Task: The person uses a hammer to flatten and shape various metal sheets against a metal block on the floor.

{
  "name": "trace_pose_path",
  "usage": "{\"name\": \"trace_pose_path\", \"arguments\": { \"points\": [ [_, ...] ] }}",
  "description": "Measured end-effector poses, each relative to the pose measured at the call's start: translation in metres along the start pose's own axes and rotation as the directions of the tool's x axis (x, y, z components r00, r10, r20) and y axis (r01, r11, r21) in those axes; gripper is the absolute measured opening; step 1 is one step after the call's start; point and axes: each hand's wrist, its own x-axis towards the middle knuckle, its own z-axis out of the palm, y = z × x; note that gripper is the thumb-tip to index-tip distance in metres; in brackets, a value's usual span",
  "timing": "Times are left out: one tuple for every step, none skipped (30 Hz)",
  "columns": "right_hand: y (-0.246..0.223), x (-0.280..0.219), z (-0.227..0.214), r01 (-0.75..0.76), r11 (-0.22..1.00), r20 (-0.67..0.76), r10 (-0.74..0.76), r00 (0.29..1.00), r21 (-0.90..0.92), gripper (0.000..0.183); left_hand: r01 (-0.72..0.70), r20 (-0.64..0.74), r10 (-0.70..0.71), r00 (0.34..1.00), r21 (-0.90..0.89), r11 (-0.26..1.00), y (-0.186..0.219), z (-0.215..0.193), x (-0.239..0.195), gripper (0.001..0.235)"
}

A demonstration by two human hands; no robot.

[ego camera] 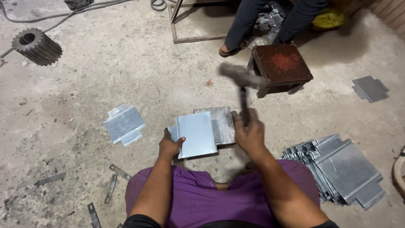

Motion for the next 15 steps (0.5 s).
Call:
{"name": "trace_pose_path", "arguments": {
  "points": [
    [0.005, 0.000, -0.003, 0.029, 0.997, -0.076, -0.023, 0.997, 0.077, 0.019, 0.003, 0.009, -0.003, 1.000, 0.001, 1.000, -0.001, 0.000, 0.001, 0.119],
    [0.014, -0.001, 0.001, 0.129, 0.986, -0.158, -0.112, 0.981, 0.102, 0.018, 0.006, 0.018, -0.006, 1.000, 0.002, 1.000, -0.002, 0.000, 0.002, 0.119],
    [0.028, -0.004, 0.010, 0.229, 0.967, -0.243, -0.195, 0.950, 0.116, 0.018, 0.006, 0.030, -0.006, 1.000, 0.004, 1.000, -0.003, 0.002, 0.003, 0.119],
    [0.045, -0.008, 0.019, 0.327, 0.937, -0.327, -0.273, 0.905, 0.121, 0.017, -0.003, 0.016, 0.003, 1.000, -0.004, 1.000, -0.005, 0.003, 0.006, 0.119],
    [0.064, -0.015, 0.027, 0.243, 0.970, -0.254, -0.227, 0.940, 0.032, 0.019, -0.010, 0.004, 0.010, 1.000, -0.012, 1.000, -0.007, 0.005, 0.007, 0.118],
    [0.082, -0.024, 0.034, 0.162, 0.985, -0.185, -0.171, 0.968, -0.064, 0.022, -0.017, -0.008, 0.017, 1.000, -0.021, 1.000, -0.010, 0.007, 0.008, 0.118],
    [0.095, -0.030, 0.042, 0.087, 0.983, -0.124, -0.108, 0.986, -0.162, 0.026, -0.026, -0.010, 0.026, 1.000, -0.016, 1.000, -0.012, 0.008, 0.010, 0.118],
    [0.104, -0.035, 0.045, 0.069, 0.964, 0.063, -0.054, 0.997, -0.258, 0.026, -0.035, -0.012, 0.035, 0.999, -0.011, 0.999, -0.014, 0.010, 0.010, 0.118],
    [0.107, -0.040, 0.045, 0.068, 0.932, 0.244, 0.023, 0.969, -0.356, 0.028, -0.048, -0.017, 0.047, 0.999, -0.004, 0.999, -0.015, 0.010, 0.011, 0.118],
    [0.102, -0.039, 0.042, 0.047, 0.914, 0.319, 0.093, 0.943, -0.404, 0.030, -0.068, -0.035, 0.068, 0.997, -0.005, 0.998, -0.015, 0.010, 0.009, 0.118],
    [0.091, -0.034, 0.038, 0.014, 0.917, 0.318, 0.124, 0.940, -0.399, 0.032, -0.091, -0.053, 0.091, 0.994, -0.004, 0.996, -0.014, 0.009, 0.008, 0.118],
    [0.075, -0.029, 0.029, -0.025, 0.924, 0.295, 0.147, 0.944, -0.382, 0.034, -0.114, -0.071, 0.114, 0.991, -0.004, 0.993, -0.010, 0.007, 0.009, 0.118],
    [0.057, -0.022, 0.020, -0.066, 0.941, 0.265, 0.161, 0.951, -0.333, 0.037, -0.076, -0.046, 0.076, 0.996, 0.006, 0.997, -0.007, 0.006, 0.008, 0.123],
    [0.040, -0.013, 0.013, -0.101, 0.956, 0.230, 0.168, 0.959, -0.276, 0.040, -0.037, -0.020, 0.037, 0.999, 0.018, 0.999, -0.005, 0.004, 0.006, 0.127],
    [0.025, -0.007, 0.006, -0.128, 0.967, 0.203, 0.174, 0.964, -0.218, 0.043, 0.009, 0.008, -0.009, 1.000, 0.030, 1.000, -0.005, 0.003, 0.004, 0.131]
  ]
}}
